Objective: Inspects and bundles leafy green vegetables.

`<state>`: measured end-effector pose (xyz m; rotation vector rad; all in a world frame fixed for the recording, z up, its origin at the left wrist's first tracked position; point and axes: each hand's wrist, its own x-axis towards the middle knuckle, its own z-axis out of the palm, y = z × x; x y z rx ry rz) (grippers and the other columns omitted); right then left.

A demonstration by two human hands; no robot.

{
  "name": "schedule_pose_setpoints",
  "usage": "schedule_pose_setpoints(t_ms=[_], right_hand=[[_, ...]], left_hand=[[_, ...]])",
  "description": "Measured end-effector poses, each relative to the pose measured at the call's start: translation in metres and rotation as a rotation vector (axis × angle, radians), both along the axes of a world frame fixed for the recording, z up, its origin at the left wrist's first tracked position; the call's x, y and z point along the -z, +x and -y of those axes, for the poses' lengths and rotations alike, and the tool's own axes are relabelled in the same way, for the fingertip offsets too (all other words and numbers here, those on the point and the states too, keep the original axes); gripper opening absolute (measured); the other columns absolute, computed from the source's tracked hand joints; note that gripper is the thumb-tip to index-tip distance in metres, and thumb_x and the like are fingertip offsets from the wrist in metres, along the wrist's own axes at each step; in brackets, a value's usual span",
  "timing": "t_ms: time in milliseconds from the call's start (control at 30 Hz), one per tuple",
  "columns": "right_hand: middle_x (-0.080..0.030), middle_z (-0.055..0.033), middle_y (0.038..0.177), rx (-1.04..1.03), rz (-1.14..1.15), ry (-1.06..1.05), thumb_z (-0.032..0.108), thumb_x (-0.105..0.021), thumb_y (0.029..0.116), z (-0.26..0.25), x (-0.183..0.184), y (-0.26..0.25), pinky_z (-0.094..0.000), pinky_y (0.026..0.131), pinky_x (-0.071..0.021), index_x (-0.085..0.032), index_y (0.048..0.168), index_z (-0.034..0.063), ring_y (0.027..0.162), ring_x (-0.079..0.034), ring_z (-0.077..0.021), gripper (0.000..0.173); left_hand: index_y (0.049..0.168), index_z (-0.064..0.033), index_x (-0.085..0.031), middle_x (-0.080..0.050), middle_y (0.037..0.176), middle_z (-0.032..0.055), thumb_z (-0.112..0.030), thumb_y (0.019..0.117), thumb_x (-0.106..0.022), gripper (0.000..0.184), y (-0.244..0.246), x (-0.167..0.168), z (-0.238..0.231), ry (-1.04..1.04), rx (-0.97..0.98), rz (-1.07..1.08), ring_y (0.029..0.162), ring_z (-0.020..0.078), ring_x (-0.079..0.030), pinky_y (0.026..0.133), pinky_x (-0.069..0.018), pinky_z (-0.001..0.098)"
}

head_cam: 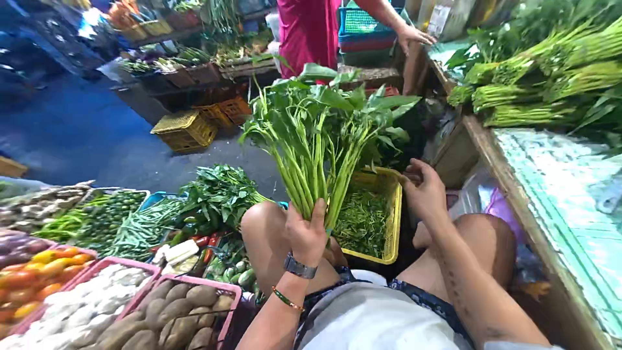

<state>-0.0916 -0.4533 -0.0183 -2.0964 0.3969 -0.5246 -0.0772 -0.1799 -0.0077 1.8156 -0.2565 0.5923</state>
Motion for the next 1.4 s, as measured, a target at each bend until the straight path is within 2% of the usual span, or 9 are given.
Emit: schedule_pose_setpoints(t_ms=[167,433,600,800,933,1033,1233,1333,1400], right_hand=[[-0.069,-0.0091,0.106,-0.331,0.465,-0.292,0.027,-0.066,0.099,-0.067,-0.043,-0.039,-0.0395,0.078,-0.0602,-0.072,0.121,0.0089,0.09,-0.068,-0.0179,0.029],[-0.068,-0.0018,0.093,-0.281,0.578,-0.374,0.034,-0.066,0.1001,-0.081,-0.05,-0.048,-0.0343,0.077,-0.0544,-0.078,0.098,0.0189,0.085,-0.065,-0.0143,0.02],[-0.071,-0.0007,0.119,-0.334,0.728,-0.455,0.031,-0.063,0.1037,-0.073,-0.044,-0.072,-0.0476,0.113,-0.0432,-0.071,0.103,0.0184,0.126,-0.06,-0.0206,0.015],[-0.076,0.0041,0.101,-0.396,0.836,-0.471,0.029,-0.061,0.1047,-0.074,-0.025,-0.081,-0.0564,0.126,-0.0225,-0.068,0.104,0.0166,0.126,-0.062,-0.0155,0.014],[-0.073,0.0003,0.092,-0.24,0.532,-0.374,0.033,-0.069,0.0989,-0.053,-0.023,-0.081,-0.0463,0.108,-0.0487,-0.073,0.104,0.0157,0.096,-0.069,-0.0147,0.018],[-0.07,-0.0092,0.112,-0.157,0.268,-0.402,0.038,-0.068,0.0977,-0.038,-0.037,-0.062,-0.0496,0.093,-0.0549,-0.071,0.127,0.0202,0.104,-0.067,-0.0263,0.035],[-0.067,-0.0117,0.105,-0.142,0.169,-0.58,0.019,-0.065,0.0957,-0.062,-0.067,0.018,-0.0484,0.078,-0.0584,-0.075,0.12,0.0185,0.092,-0.067,-0.0282,0.026],[-0.065,-0.0171,0.125,-0.185,-0.125,-0.509,0.016,-0.062,0.0972,-0.072,-0.067,0.038,-0.0546,0.093,-0.0534,-0.07,0.132,0.018,0.111,-0.065,-0.0346,0.035],[-0.066,-0.0155,0.123,-0.163,-0.09,-0.503,0.015,-0.064,0.0973,-0.069,-0.048,0.046,-0.0514,0.095,-0.0538,-0.075,0.119,0.0164,0.112,-0.065,-0.0321,0.025]], left_hand=[[0.124,0.0067,-0.058,-0.07,0.099,0.0057,-0.025,0.0966,-0.068,0.043,-0.016,-0.008,0.026,-0.076,-0.042,0.048,0.089,0.0036,-0.069,0.083,-0.0606,0.0255],[0.118,0.0079,-0.055,-0.066,0.096,0.0009,-0.017,0.1018,-0.057,0.03,-0.036,-0.024,0.066,-0.196,0.121,0.198,0.089,0.0004,-0.066,0.084,-0.0578,0.0197],[0.119,0.0033,-0.056,-0.069,0.094,0.0042,-0.019,0.1062,-0.05,0.026,-0.042,-0.033,0.074,-0.411,0.3,0.064,0.086,0.0101,-0.07,0.081,-0.0614,0.0295],[0.113,0.0024,-0.058,-0.07,0.087,0.0043,-0.018,0.1036,-0.053,0.023,-0.029,-0.031,0.079,-0.53,0.379,-0.03,0.08,0.0109,-0.071,0.077,-0.0624,0.0308],[0.114,0.0042,-0.06,-0.071,0.088,0.0062,-0.012,0.1023,-0.056,0.02,-0.013,-0.025,0.076,-0.45,0.345,-0.052,0.08,0.0124,-0.072,0.077,-0.063,0.031],[0.119,0.007,-0.056,-0.073,0.093,0.0084,-0.005,0.0866,-0.075,0.039,0.004,-0.013,0.068,-0.403,0.377,-0.082,0.084,0.0139,-0.073,0.078,-0.0643,0.0317],[0.118,0.0073,-0.06,-0.073,0.101,0.0063,-0.011,0.082,-0.08,0.045,0.045,0.019,0.049,-0.08,0.348,0.073,0.093,0.0094,-0.072,0.085,-0.063,0.0307],[0.122,0.0172,-0.055,-0.071,0.111,0.0156,-0.012,0.082,-0.081,0.056,0.061,0.031,0.039,0.016,0.323,0.092,0.103,0.0078,-0.07,0.092,-0.0596,0.0283],[0.127,0.024,-0.047,-0.067,0.115,0.0228,-0.008,0.0846,-0.079,0.062,0.068,0.037,0.04,0.043,0.357,0.063,0.107,0.0068,-0.067,0.096,-0.0562,0.0249]])
